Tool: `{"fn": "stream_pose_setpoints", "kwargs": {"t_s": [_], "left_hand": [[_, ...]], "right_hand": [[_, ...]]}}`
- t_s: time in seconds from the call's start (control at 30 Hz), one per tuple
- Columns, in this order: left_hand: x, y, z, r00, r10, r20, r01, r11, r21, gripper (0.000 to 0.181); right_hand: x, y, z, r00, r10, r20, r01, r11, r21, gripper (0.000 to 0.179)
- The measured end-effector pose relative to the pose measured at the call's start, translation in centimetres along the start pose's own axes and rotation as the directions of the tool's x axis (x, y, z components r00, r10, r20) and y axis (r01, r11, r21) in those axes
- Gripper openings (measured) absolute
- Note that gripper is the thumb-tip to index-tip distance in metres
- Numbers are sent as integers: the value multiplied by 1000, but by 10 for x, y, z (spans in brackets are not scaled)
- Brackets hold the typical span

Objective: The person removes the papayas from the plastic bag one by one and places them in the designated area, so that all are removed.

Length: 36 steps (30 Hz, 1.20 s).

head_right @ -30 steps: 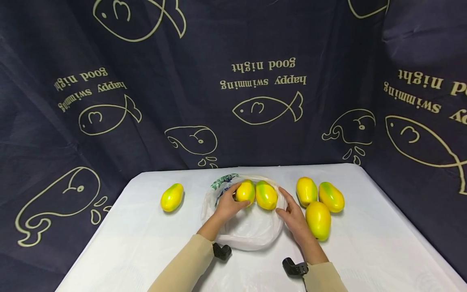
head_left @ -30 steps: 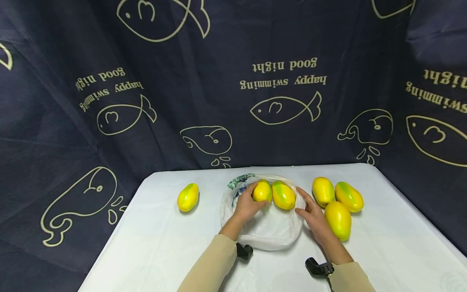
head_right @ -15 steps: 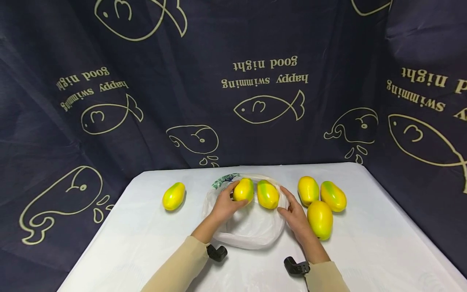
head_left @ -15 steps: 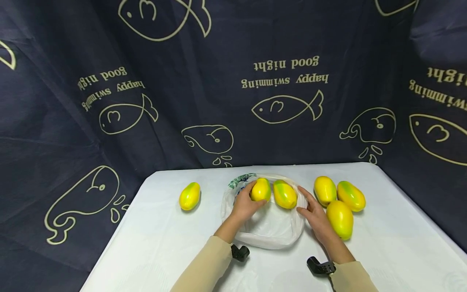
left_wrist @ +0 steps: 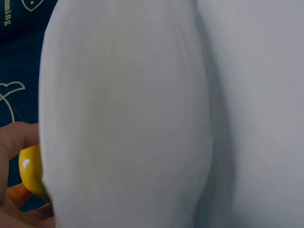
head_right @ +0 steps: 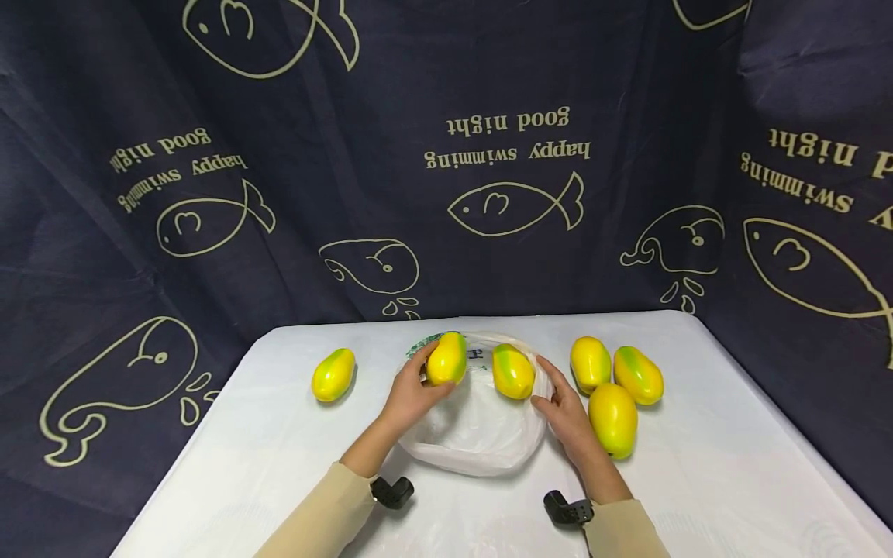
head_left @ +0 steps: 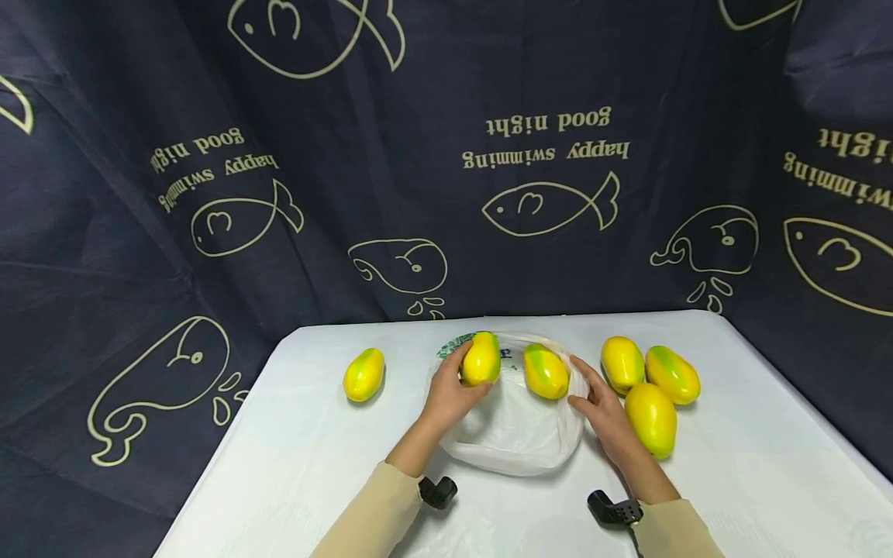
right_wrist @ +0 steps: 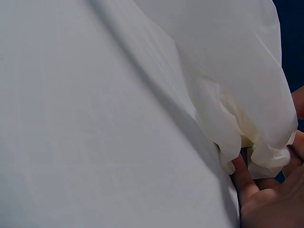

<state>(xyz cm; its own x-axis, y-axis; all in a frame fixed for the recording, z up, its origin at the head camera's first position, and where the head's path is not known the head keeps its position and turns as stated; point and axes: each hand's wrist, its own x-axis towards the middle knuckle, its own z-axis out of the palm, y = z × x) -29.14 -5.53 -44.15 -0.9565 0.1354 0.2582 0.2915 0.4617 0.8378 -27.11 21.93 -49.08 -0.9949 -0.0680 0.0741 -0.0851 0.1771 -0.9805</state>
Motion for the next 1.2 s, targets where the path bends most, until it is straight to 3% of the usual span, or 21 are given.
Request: {"fn": "stream_pose_setpoints", "kwargs": {"t_s": [0.33, 0.67, 1.2], "left_hand": [[4, -10, -29, 993, 21, -114, -24, 999, -23, 80], [9, -26, -53, 983, -51, -178, 47, 999, -26, 80], [8, -58, -63, 963, -134, -235, 137, 991, -3, 79]], "right_hand": [[1, 4, -1, 1000, 5, -1, -5, 1000, -8, 73], [0, 2, 0, 1000, 16, 4, -16, 1000, 9, 73], [4, 4, 0, 1000, 22, -10, -22, 1000, 1, 70]]}}
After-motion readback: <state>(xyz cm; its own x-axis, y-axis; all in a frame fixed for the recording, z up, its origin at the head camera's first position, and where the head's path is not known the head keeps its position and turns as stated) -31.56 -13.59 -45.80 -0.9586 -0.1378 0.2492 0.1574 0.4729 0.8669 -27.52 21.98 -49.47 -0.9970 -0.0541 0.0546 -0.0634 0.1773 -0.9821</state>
